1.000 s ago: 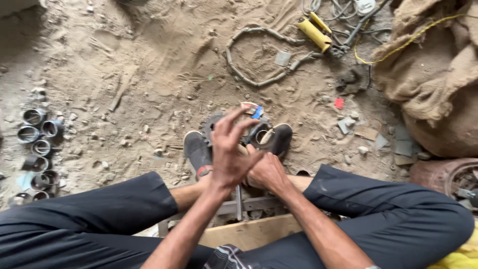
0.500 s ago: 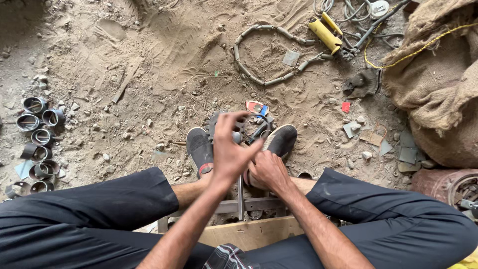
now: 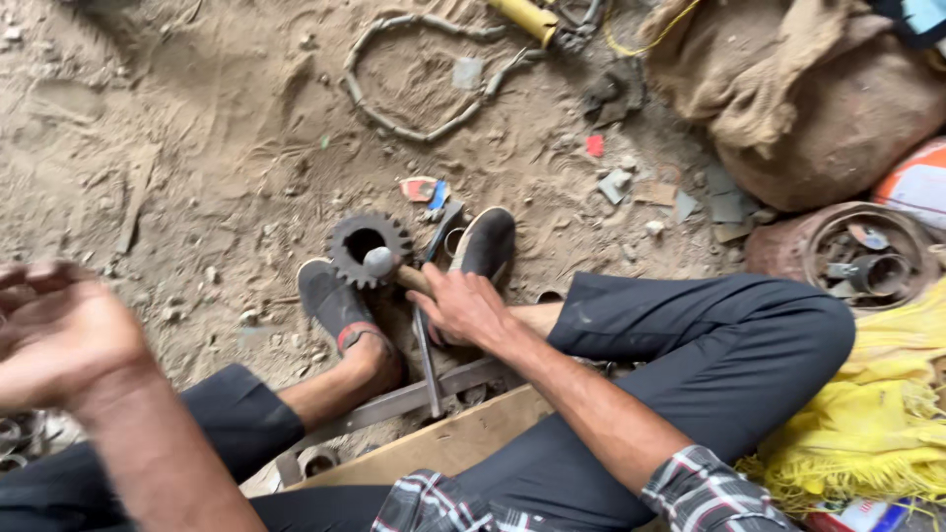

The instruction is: The person sits on the ground and uses a hammer and a metal punch to work on a circular metal gear. They repeatedly strike the punch to adjust or shape the gear, occasionally rotating it to access different areas.

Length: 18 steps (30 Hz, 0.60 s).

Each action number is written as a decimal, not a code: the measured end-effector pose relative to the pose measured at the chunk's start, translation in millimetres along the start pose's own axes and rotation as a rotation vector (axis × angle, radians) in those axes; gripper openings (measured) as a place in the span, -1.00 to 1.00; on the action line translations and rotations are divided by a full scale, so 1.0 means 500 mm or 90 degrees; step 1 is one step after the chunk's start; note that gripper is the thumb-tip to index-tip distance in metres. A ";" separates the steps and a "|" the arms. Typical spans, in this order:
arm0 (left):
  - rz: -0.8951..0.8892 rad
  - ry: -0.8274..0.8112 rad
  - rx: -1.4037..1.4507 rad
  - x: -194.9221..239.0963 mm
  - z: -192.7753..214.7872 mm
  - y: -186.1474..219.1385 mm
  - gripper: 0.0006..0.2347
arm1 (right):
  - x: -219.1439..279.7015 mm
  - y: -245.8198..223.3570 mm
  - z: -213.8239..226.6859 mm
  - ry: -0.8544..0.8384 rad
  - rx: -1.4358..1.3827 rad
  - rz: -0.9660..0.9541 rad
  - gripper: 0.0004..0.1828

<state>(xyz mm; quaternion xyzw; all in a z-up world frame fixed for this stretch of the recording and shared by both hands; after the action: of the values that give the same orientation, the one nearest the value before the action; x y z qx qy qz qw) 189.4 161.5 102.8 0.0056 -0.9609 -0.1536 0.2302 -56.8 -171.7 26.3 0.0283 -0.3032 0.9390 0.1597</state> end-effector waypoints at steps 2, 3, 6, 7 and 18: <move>0.032 -0.029 -0.045 0.027 -0.004 -0.089 -0.70 | -0.003 -0.005 0.007 -0.001 -0.007 -0.006 -0.54; 0.062 -0.051 -0.090 0.046 -0.004 -0.159 -0.72 | -0.004 -0.003 0.009 -0.010 -0.012 -0.015 -0.53; 0.125 -0.151 -0.346 0.138 0.019 -0.402 -0.86 | 0.005 -0.004 0.007 -0.011 -0.016 -0.022 -0.54; 0.166 -0.226 -0.415 0.186 0.030 -0.484 -0.92 | 0.009 -0.008 0.007 0.006 -0.013 -0.009 -0.54; -0.371 -1.664 -0.942 0.529 0.248 -1.050 -0.44 | 0.039 -0.004 -0.052 0.039 0.080 0.076 -0.51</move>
<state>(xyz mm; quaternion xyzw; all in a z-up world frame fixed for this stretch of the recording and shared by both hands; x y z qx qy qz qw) -133.5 -323.8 -42.1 -0.0594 -0.1608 -0.5194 -0.8372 -73.6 -149.5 9.0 -0.0082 -0.2395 0.9645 0.1106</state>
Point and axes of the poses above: each hand's wrist, its own x-axis away from the middle knuckle, its own z-axis out of the back of the hand, y = z × x, the point moved 7 cm from there along -x, towards the middle knuckle, and after that the axes turned 7 degrees about y, right-handed, at the moved point
